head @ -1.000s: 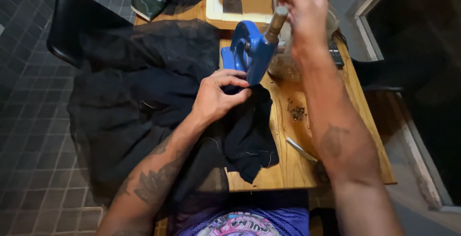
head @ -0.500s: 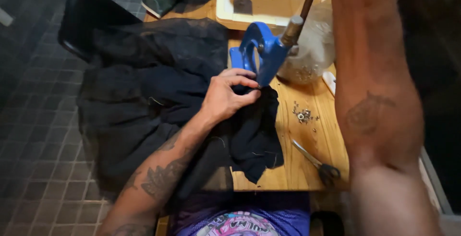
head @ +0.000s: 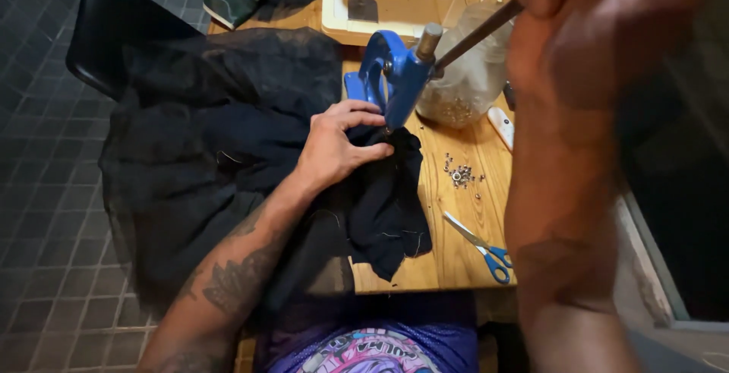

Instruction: Installing metal eyelets into black fabric using a manual hand press and trimming with scissors.

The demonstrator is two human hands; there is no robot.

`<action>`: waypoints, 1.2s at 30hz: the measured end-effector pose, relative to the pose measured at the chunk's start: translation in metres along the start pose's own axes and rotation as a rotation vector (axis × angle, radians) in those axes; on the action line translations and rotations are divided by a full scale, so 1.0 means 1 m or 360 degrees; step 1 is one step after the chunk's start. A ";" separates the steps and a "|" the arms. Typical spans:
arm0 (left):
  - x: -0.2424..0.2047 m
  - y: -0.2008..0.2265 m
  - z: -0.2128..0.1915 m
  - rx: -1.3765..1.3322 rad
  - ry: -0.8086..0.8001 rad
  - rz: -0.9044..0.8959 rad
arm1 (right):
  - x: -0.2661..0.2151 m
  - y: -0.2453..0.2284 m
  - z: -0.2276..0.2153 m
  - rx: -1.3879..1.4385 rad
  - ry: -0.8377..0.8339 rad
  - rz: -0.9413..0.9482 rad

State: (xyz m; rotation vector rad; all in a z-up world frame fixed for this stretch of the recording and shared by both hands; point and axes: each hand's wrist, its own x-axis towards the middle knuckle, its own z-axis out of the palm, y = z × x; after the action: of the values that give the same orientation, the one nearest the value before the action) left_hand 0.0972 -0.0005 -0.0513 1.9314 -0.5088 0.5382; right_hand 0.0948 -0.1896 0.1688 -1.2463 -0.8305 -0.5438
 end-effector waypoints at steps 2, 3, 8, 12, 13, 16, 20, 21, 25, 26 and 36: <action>0.001 0.000 -0.001 -0.0056 -0.0016 -0.0028 | -0.006 -0.019 0.029 0.0016 0.0290 -0.0158; 0.000 0.000 -0.001 -0.0051 -0.0022 -0.0009 | -0.011 -0.021 0.027 0.0015 0.0298 -0.0177; 0.001 0.003 0.001 -0.0092 -0.0035 -0.0161 | -0.027 -0.041 0.037 0.0323 0.0014 -0.0498; 0.002 0.003 0.005 -0.0084 -0.0084 -0.0200 | -0.039 -0.039 0.037 0.0340 -0.0007 -0.0609; 0.001 0.001 0.006 -0.0087 -0.0056 -0.0177 | -0.046 -0.037 0.036 0.0395 0.0022 -0.0593; -0.002 -0.004 0.008 -0.0054 -0.0019 -0.0103 | -0.064 -0.040 0.039 0.0438 0.0091 -0.0571; 0.000 -0.007 0.008 -0.0024 0.0013 -0.0042 | -0.069 -0.037 0.042 0.0447 0.0199 -0.0615; 0.000 -0.007 0.009 -0.0023 0.0004 -0.0028 | -0.070 -0.039 0.043 0.0441 0.0207 -0.0629; -0.001 -0.009 0.008 0.0022 0.0009 -0.0022 | -0.070 -0.039 0.046 0.0432 0.0283 -0.0631; 0.001 -0.009 0.007 0.0050 -0.0019 -0.0032 | -0.070 -0.038 0.046 0.0423 0.0326 -0.0641; 0.000 -0.032 0.016 0.0029 0.0104 0.0114 | -0.069 -0.018 0.031 0.0403 0.0158 -0.0900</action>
State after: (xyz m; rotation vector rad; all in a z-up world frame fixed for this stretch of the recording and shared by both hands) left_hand 0.1175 -0.0024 -0.0805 1.9119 -0.5345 0.6523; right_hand 0.0320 -0.1694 0.1280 -0.7382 -1.1343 -0.9132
